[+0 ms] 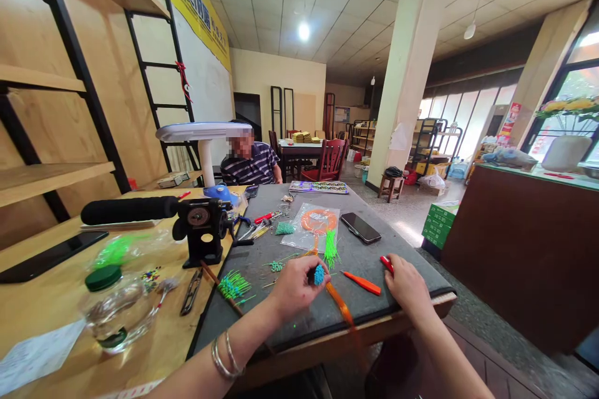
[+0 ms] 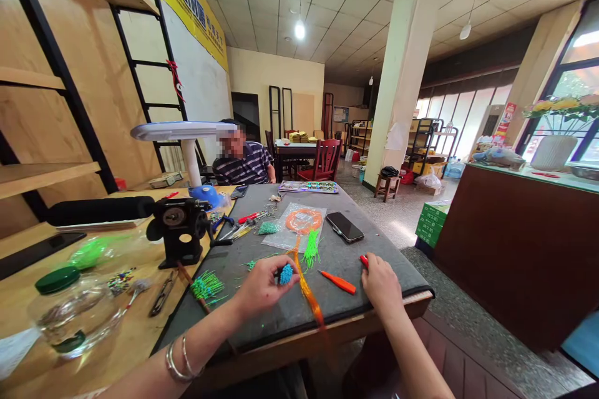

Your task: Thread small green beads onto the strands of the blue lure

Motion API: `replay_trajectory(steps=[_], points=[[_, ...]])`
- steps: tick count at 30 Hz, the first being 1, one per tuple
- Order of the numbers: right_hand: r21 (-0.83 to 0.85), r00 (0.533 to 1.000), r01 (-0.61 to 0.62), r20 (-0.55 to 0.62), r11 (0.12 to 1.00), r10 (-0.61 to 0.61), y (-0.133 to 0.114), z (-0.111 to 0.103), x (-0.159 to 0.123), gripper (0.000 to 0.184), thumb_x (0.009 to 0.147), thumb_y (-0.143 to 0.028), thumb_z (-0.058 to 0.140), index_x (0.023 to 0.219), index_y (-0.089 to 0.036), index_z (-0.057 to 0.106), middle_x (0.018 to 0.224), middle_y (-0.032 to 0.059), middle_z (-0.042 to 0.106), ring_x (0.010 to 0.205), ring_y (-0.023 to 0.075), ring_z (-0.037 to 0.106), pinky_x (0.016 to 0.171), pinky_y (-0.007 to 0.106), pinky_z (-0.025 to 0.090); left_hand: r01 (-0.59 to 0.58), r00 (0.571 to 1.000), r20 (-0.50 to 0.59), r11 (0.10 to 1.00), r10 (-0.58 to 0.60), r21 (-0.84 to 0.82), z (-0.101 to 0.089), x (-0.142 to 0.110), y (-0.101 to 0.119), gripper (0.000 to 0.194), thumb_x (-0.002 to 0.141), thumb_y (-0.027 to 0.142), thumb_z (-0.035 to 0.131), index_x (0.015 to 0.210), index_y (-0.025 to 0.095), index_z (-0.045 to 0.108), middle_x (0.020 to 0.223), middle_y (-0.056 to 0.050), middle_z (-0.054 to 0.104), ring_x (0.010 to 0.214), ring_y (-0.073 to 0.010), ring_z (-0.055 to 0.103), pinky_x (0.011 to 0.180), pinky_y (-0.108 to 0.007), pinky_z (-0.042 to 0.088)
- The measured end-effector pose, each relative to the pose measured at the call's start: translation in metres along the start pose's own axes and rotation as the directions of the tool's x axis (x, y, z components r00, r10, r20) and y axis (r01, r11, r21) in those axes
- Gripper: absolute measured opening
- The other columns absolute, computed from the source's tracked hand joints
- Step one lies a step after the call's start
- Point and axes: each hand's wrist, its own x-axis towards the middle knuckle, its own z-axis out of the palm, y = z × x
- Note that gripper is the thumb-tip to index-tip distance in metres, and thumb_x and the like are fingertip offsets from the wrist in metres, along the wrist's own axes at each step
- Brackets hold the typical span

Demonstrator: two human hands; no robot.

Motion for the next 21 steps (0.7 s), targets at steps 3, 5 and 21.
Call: replay_trajectory(steps=[3,5,21], points=[[-0.004,0.998,-0.058,-0.013,0.998,0.058,0.003,0.005,0.008,0.025,0.08,-0.014,0.055,0.104,-0.013,0.061,0.1,0.015,0.067,0.094,0.0257,0.061,0.079,0.031,0.042,-0.011,1.0,0.013,1.0,0.011,0.001,-0.003,0.005,-0.001,0.011,0.076,0.025,0.059,0.076,0.016,0.066,0.068,-0.001,0.066,0.058,-0.0107,0.052,0.057,-0.021,0.039],[0.007,0.995,-0.096,-0.018,0.995,0.096,0.006,0.006,0.013,0.014,0.079,-0.012,0.054,0.09,-0.014,0.063,0.09,0.0149,0.067,0.09,0.0263,0.062,0.076,0.032,0.042,-0.014,1.0,0.02,1.0,0.014,0.017,-0.006,0.009,0.0,0.011,0.076,0.025,0.059,0.076,0.016,0.066,0.068,-0.001,0.065,0.059,-0.0107,0.053,0.058,-0.021,0.039],[0.891,0.891,-0.453,0.453,-0.021,0.014,-0.11,-0.014,-0.031,0.053,0.075,-0.066,0.047,0.062,-0.016,0.059,0.043,-0.0067,0.039,0.038,0.007,0.032,0.04,0.02,0.027,-0.149,0.989,0.04,0.973,0.144,0.177,-0.015,0.016,-0.003,0.01,0.079,0.022,0.057,0.079,0.018,0.066,0.076,-0.004,0.069,0.07,-0.0158,0.059,0.064,-0.024,0.04]])
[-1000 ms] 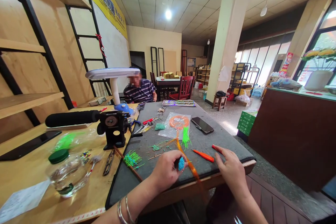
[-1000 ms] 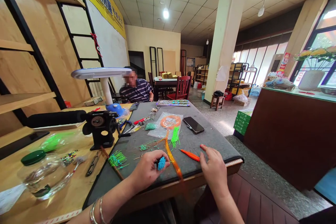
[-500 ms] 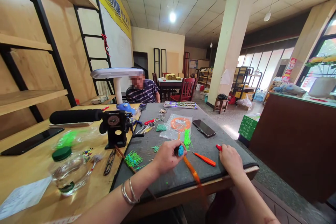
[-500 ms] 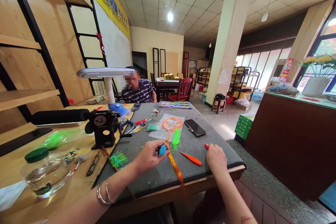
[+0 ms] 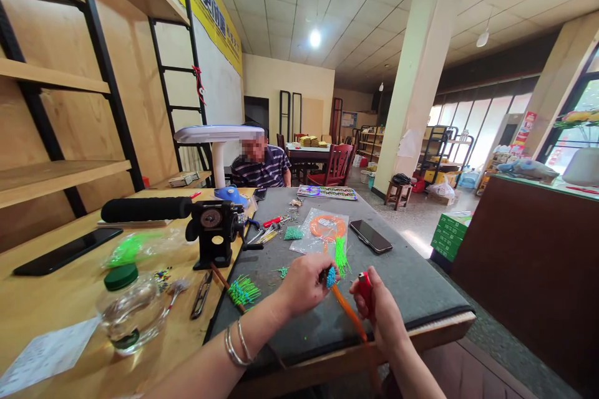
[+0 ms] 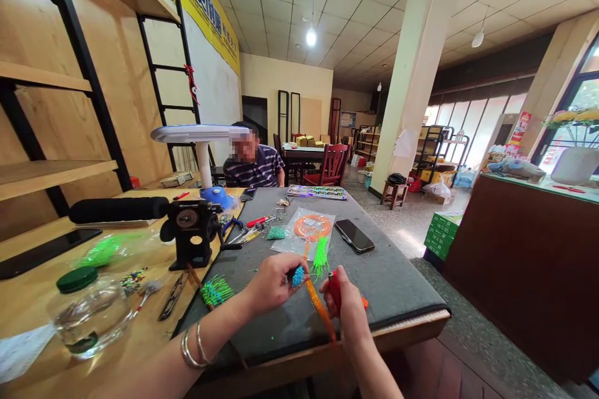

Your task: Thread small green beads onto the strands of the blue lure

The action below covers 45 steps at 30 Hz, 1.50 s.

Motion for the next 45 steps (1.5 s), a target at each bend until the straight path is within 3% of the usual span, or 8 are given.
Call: replay_trajectory(steps=[3,10,38,42,45], points=[[0.028,0.993,-0.109,-0.04,0.994,0.11,0.004,0.012,0.007,0.06,0.075,-0.07,0.043,0.05,-0.016,0.053,0.036,-0.0085,0.03,0.033,0.0046,0.023,0.036,0.018,0.016,0.009,1.0,-0.012,1.0,-0.01,-0.017,-0.001,0.001,0.001,0.011,0.08,0.024,0.056,0.08,0.018,0.066,0.077,-0.004,0.069,0.07,-0.0161,0.06,0.064,-0.024,0.04],[0.008,0.992,-0.114,-0.058,0.993,0.115,0.017,0.017,0.016,0.053,0.078,-0.057,0.041,0.041,-0.02,0.045,0.032,-0.0083,0.024,0.031,0.0057,0.016,0.035,0.021,0.009,0.028,0.999,0.019,0.999,-0.028,-0.021,0.005,0.004,0.003,0.012,0.08,0.023,0.056,0.079,0.018,0.066,0.078,-0.006,0.07,0.073,-0.0183,0.062,0.067,-0.026,0.041],[-0.047,0.987,-0.147,-0.065,0.988,0.144,0.02,0.018,0.017,0.051,0.078,-0.057,0.038,0.042,-0.021,0.047,0.031,-0.0075,0.026,0.03,0.0066,0.017,0.035,0.022,0.009,0.027,0.999,0.033,0.999,-0.028,0.031,0.009,0.002,0.0,0.012,0.075,0.016,0.057,0.08,0.019,0.066,0.078,-0.003,0.07,0.072,-0.0174,0.06,0.064,-0.025,0.039],[-0.047,0.99,-0.125,-0.075,0.991,0.121,0.014,0.019,0.012,0.053,0.077,-0.059,0.04,0.045,-0.019,0.049,0.033,-0.0076,0.029,0.031,0.0059,0.018,0.036,0.021,0.011,0.048,0.999,0.023,0.998,-0.047,-0.042,0.008,0.003,0.0,0.01,0.076,0.02,0.057,0.078,0.019,0.067,0.077,-0.004,0.07,0.071,-0.0165,0.059,0.065,-0.025,0.039],[-0.102,0.993,-0.044,-0.115,0.994,0.032,0.005,0.009,0.009,0.057,0.075,-0.067,0.042,0.049,-0.018,0.054,0.037,-0.0065,0.034,0.034,0.0068,0.024,0.038,0.022,0.016,0.099,0.995,0.021,0.985,-0.097,-0.144,0.008,0.002,-0.001,0.011,0.077,0.025,0.059,0.076,0.017,0.066,0.072,-0.003,0.067,0.064,-0.014,0.055,0.061,-0.023,0.038]])
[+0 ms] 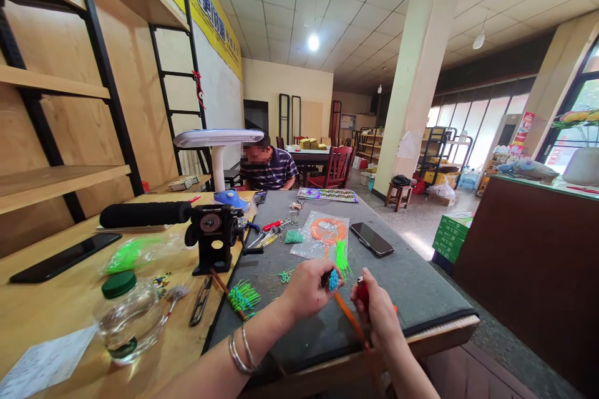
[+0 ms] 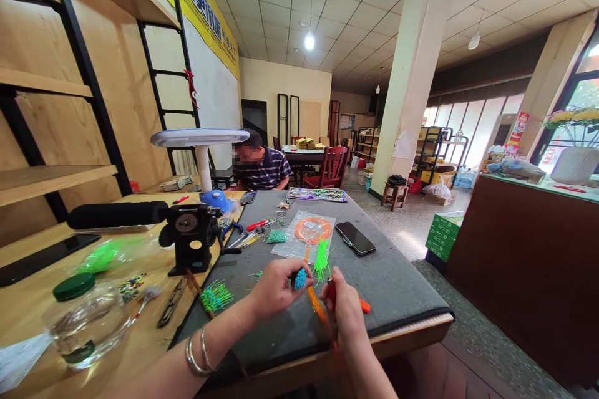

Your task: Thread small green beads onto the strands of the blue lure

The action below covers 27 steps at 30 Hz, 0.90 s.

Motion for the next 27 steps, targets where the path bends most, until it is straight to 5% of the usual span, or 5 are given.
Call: replay_trajectory(steps=[4,12,17,21,27], points=[[-0.349,0.945,0.23,-0.143,0.909,-0.294,-0.009,-0.037,0.01,0.059,0.074,-0.071,0.044,0.051,-0.018,0.059,0.045,-0.0008,0.046,0.044,0.0124,0.039,0.046,0.026,0.027,0.081,0.997,0.016,0.982,-0.079,-0.169,0.0,0.0,-0.004,0.014,0.075,0.029,0.062,0.073,0.015,0.064,0.064,-0.001,0.059,0.058,-0.011,0.047,0.057,-0.022,0.036],[-0.977,0.79,0.085,-0.054,0.196,-0.61,0.008,-0.114,0.044,0.027,0.079,-0.043,0.054,0.073,-0.021,0.069,0.079,0.0109,0.068,0.081,0.028,0.058,0.066,0.034,0.037,0.163,0.986,0.044,0.887,-0.159,-0.432,0.002,0.002,-0.005,0.02,0.072,0.033,0.066,0.068,0.014,0.06,0.061,0.001,0.053,0.059,-0.0105,0.045,0.059,-0.023,0.036],[-0.809,0.682,0.393,-0.063,0.437,-0.729,0.006,-0.083,0.029,0.039,0.079,-0.053,0.053,0.085,-0.019,0.071,0.093,0.0126,0.071,0.094,0.03,0.058,0.083,0.04,0.04,0.21,0.975,0.04,0.839,-0.22,-0.502,0.004,0.003,-0.004,0.027,0.07,0.039,0.069,0.067,0.014,0.061,0.061,0.0,0.055,0.06,-0.0115,0.047,0.06,-0.024,0.038],[-0.281,0.867,0.463,-0.056,0.841,-0.496,-0.001,-0.029,0.005,0.043,0.072,-0.059,0.061,0.085,-0.019,0.071,0.083,0.0093,0.072,0.079,0.0248,0.062,0.073,0.035,0.047,0.225,0.969,0.032,0.829,-0.244,-0.512,0.007,0.002,-0.002,0.03,0.069,0.043,0.069,0.068,0.014,0.062,0.063,0.0,0.056,0.061,-0.0121,0.049,0.061,-0.024,0.039],[0.005,0.929,0.369,-0.04,0.929,-0.368,-0.008,0.01,-0.011,0.037,0.064,-0.052,0.074,0.076,-0.017,0.072,0.075,0.006,0.071,0.073,0.0214,0.061,0.068,0.029,0.047,0.216,0.97,0.025,0.811,-0.241,-0.544,0.013,-0.001,-0.004,0.034,0.069,0.047,0.07,0.07,0.014,0.062,0.062,0.001,0.056,0.061,-0.0113,0.048,0.061,-0.024,0.04]])
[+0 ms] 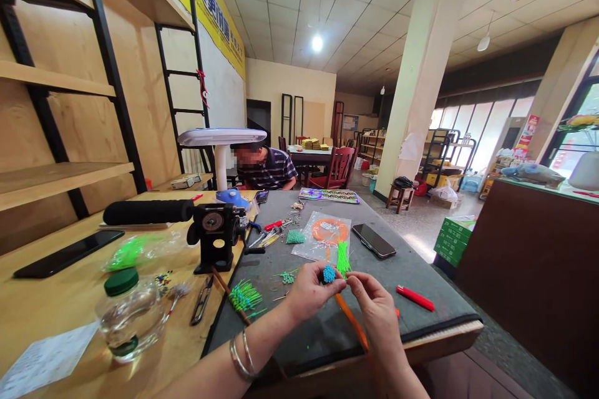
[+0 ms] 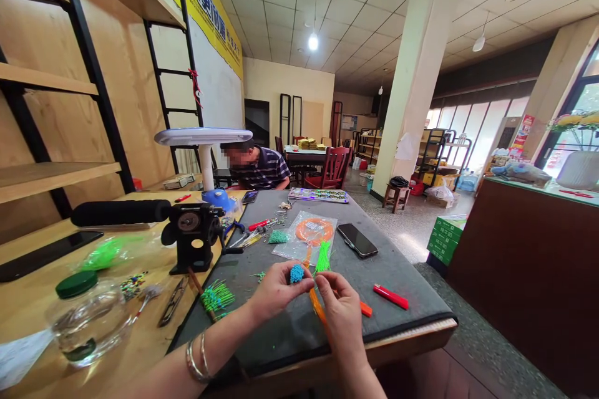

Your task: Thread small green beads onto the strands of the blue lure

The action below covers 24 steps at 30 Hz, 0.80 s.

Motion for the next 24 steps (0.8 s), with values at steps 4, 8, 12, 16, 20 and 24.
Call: replay_trajectory(steps=[4,8,12,16,20,24], points=[[0.007,1.0,-0.002,-0.018,1.0,0.002,-0.003,0.001,0.001,0.037,0.059,-0.052,0.077,0.065,-0.017,0.069,0.064,0.0033,0.067,0.065,0.0182,0.058,0.062,0.026,0.046,-0.003,1.0,0.009,1.0,0.003,0.007,0.0,0.0,-0.003,0.033,0.07,0.045,0.07,0.07,0.013,0.063,0.062,0.001,0.056,0.06,-0.0109,0.048,0.06,-0.023,0.039],[0.025,0.999,-0.045,-0.005,0.999,0.045,-0.009,-0.002,0.004,0.039,0.053,-0.053,0.08,0.065,-0.017,0.07,0.065,0.0045,0.069,0.065,0.02,0.059,0.062,0.028,0.047,0.022,0.999,0.039,1.0,-0.022,-0.009,0.0,0.0,-0.002,0.033,0.067,0.045,0.072,0.068,0.013,0.064,0.06,0.001,0.058,0.059,-0.0114,0.05,0.06,-0.024,0.04],[0.075,0.997,-0.07,0.029,0.995,0.068,-0.006,-0.009,0.007,0.042,0.057,-0.049,0.079,0.084,-0.018,0.074,0.084,0.0075,0.074,0.079,0.0225,0.063,0.073,0.031,0.05,0.066,0.998,0.026,0.997,-0.065,-0.049,0.0,0.001,0.0,0.035,0.063,0.046,0.074,0.066,0.013,0.063,0.059,0.001,0.059,0.058,-0.0117,0.05,0.06,-0.025,0.04],[0.178,0.989,-0.137,-0.032,0.974,0.145,0.008,-0.011,0.002,0.047,0.062,-0.047,0.078,0.1,-0.02,0.07,0.096,0.006,0.072,0.08,0.0181,0.062,0.067,0.025,0.049,0.105,0.994,-0.025,0.986,-0.109,-0.132,-0.001,0.001,0.002,0.037,0.062,0.048,0.074,0.065,0.013,0.064,0.058,0.001,0.059,0.056,-0.01,0.047,0.057,-0.024,0.037],[0.273,0.977,-0.207,0.005,0.939,0.214,0.017,0.001,-0.006,0.043,0.062,-0.046,0.078,0.096,-0.021,0.071,0.083,0.0027,0.071,0.062,0.0125,0.057,0.053,0.021,0.046,0.174,0.983,-0.027,0.964,-0.183,-0.2,0.001,0.0,0.007,0.038,0.06,0.049,0.075,0.065,0.013,0.064,0.057,0.002,0.058,0.052,-0.0084,0.042,0.051,-0.023,0.031],[0.281,0.978,-0.204,0.02,0.938,0.207,0.014,0.015,-0.005,0.038,0.06,-0.046,0.08,0.085,-0.018,0.071,0.073,0.0015,0.068,0.055,0.0106,0.054,0.045,0.018,0.04,0.199,0.979,0.012,0.948,-0.202,-0.25,0.004,-0.003,0.012,0.037,0.059,0.049,0.074,0.062,0.014,0.061,0.052,0.004,0.052,0.049,-0.0073,0.038,0.048,-0.022,0.026]])
